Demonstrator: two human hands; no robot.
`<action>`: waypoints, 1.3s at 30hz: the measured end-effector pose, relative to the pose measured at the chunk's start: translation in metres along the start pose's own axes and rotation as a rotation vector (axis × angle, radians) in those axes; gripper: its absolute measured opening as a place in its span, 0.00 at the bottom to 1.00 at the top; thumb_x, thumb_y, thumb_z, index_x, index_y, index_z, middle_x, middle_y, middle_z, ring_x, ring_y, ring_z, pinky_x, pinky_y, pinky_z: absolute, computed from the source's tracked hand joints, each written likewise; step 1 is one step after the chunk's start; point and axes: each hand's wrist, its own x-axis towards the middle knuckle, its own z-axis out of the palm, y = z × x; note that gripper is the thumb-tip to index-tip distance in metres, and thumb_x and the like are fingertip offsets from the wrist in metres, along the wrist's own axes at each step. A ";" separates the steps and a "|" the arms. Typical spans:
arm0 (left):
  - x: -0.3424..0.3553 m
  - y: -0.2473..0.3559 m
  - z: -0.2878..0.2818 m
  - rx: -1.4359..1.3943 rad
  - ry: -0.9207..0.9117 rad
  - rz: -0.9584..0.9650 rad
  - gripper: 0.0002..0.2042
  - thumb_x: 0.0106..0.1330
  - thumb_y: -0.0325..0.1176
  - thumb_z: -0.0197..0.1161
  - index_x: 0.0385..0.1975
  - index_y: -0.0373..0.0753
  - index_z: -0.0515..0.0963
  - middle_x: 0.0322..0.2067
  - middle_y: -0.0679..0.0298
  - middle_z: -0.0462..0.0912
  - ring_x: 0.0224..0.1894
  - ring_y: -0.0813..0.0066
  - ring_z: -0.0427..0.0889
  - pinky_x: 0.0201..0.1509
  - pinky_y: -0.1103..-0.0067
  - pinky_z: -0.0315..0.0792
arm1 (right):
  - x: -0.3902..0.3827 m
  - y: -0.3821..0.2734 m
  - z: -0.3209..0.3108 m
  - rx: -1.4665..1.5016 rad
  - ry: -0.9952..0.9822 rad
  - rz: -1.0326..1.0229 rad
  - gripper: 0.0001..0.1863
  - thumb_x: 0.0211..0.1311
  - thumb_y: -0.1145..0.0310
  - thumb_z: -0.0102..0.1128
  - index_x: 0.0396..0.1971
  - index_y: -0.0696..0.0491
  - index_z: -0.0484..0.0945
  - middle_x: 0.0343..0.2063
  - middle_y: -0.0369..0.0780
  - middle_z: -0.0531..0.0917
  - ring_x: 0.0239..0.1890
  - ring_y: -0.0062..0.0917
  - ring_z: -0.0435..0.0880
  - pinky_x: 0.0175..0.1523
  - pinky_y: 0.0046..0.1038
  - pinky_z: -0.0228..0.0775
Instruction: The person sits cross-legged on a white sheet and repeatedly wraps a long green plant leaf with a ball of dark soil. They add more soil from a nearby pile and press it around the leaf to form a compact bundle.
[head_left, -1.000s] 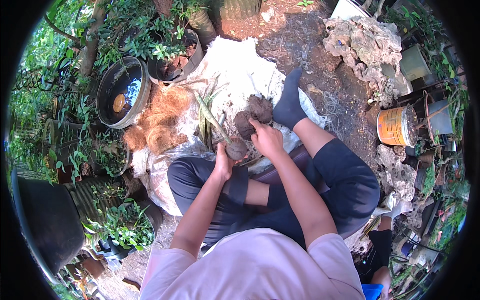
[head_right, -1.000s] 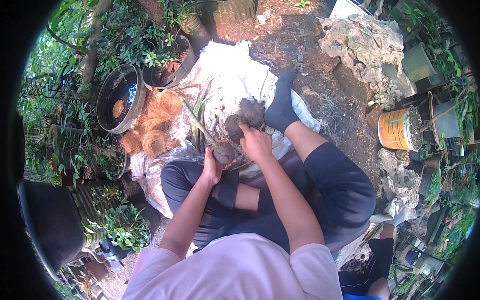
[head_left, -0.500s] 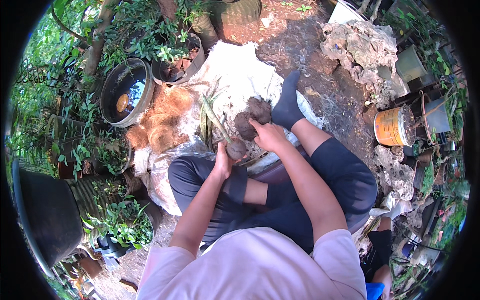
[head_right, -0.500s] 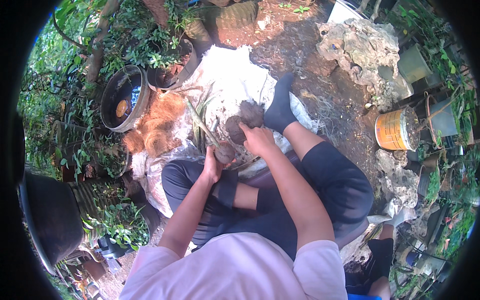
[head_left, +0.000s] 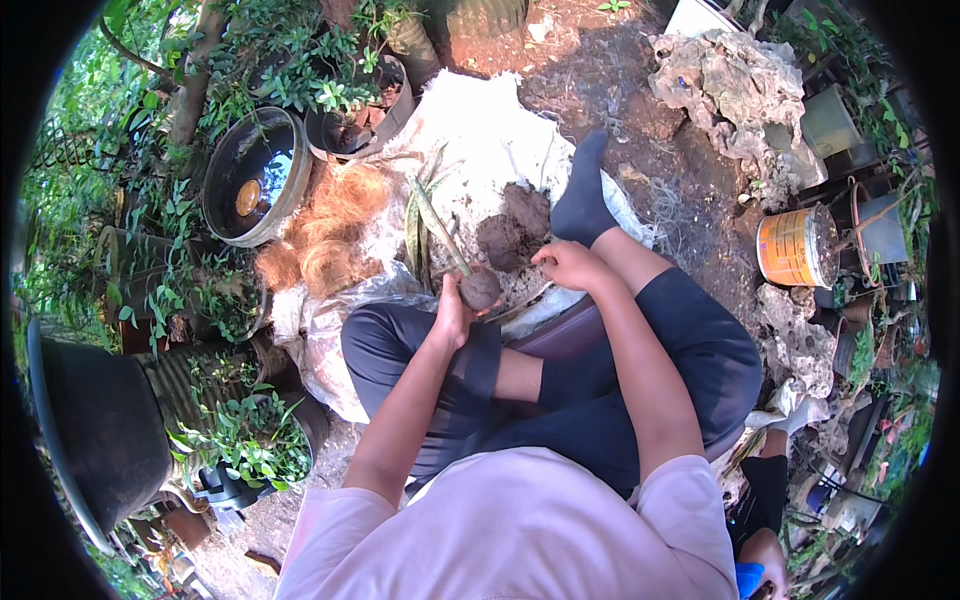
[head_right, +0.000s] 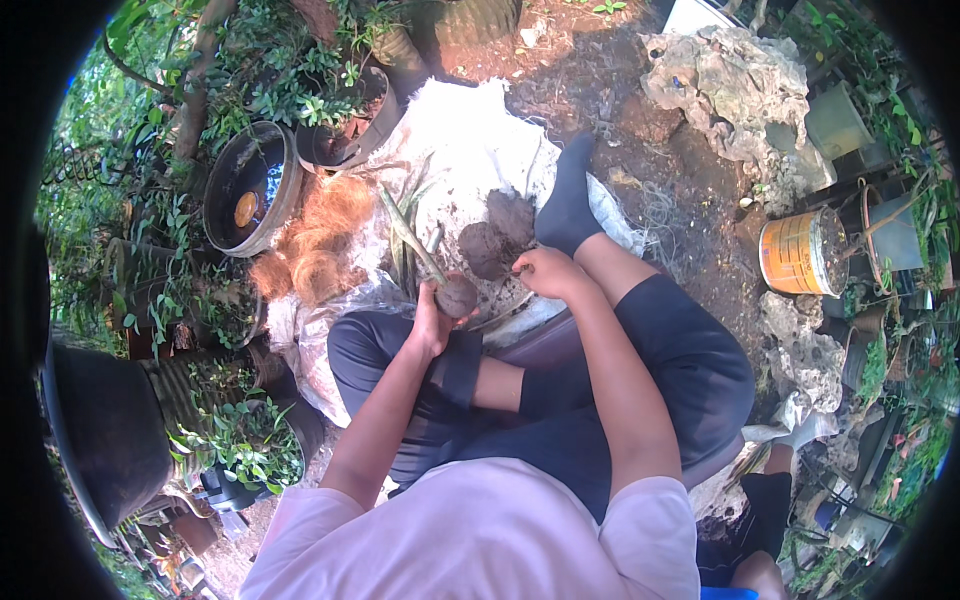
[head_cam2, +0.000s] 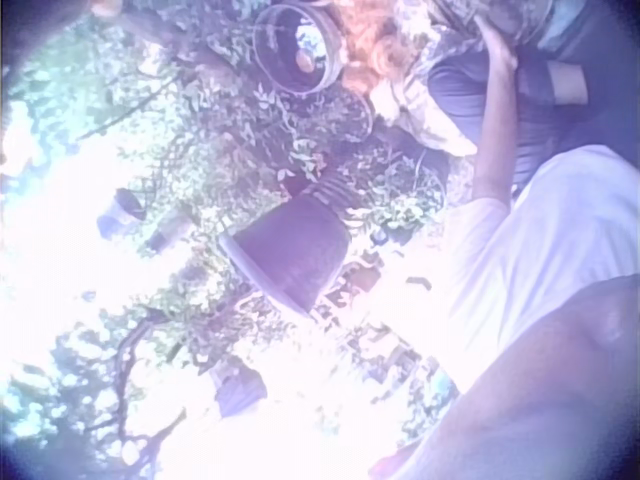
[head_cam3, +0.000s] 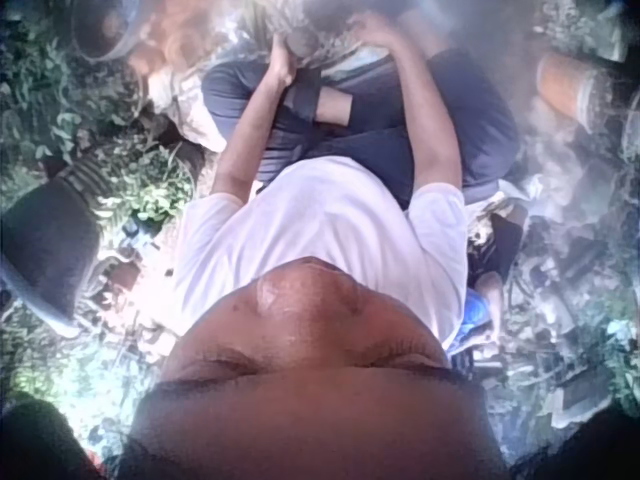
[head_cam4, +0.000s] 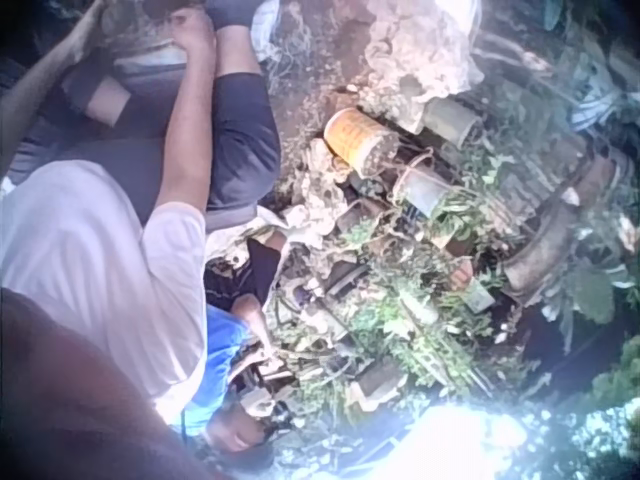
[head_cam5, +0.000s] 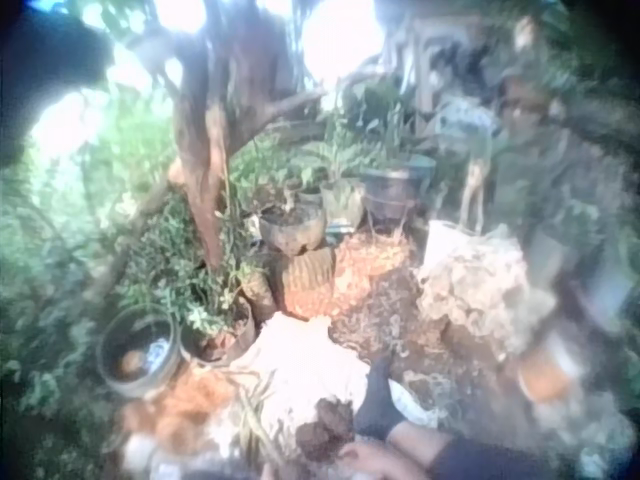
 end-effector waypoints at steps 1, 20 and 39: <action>0.001 0.000 -0.001 0.003 -0.018 0.002 0.26 0.73 0.52 0.32 0.57 0.42 0.70 0.41 0.58 0.81 0.34 0.62 0.83 0.31 0.76 0.68 | 0.000 0.007 -0.002 0.043 -0.021 0.033 0.21 0.57 0.70 0.56 0.53 0.50 0.80 0.28 0.44 0.86 0.32 0.31 0.86 0.42 0.31 0.76; 0.002 0.000 -0.001 0.016 -0.017 -0.017 0.26 0.75 0.55 0.31 0.55 0.44 0.70 0.40 0.61 0.82 0.35 0.65 0.84 0.32 0.76 0.70 | 0.006 -0.007 0.069 -0.062 0.536 -0.085 0.13 0.58 0.70 0.62 0.44 0.53 0.78 0.33 0.46 0.81 0.36 0.46 0.83 0.42 0.42 0.76; -0.004 -0.003 -0.003 0.022 -0.047 0.001 0.25 0.75 0.50 0.30 0.57 0.42 0.68 0.39 0.58 0.81 0.34 0.63 0.83 0.32 0.76 0.69 | -0.015 -0.026 0.063 -0.434 0.459 -0.153 0.33 0.53 0.69 0.62 0.63 0.35 0.72 0.29 0.37 0.82 0.33 0.31 0.84 0.46 0.42 0.69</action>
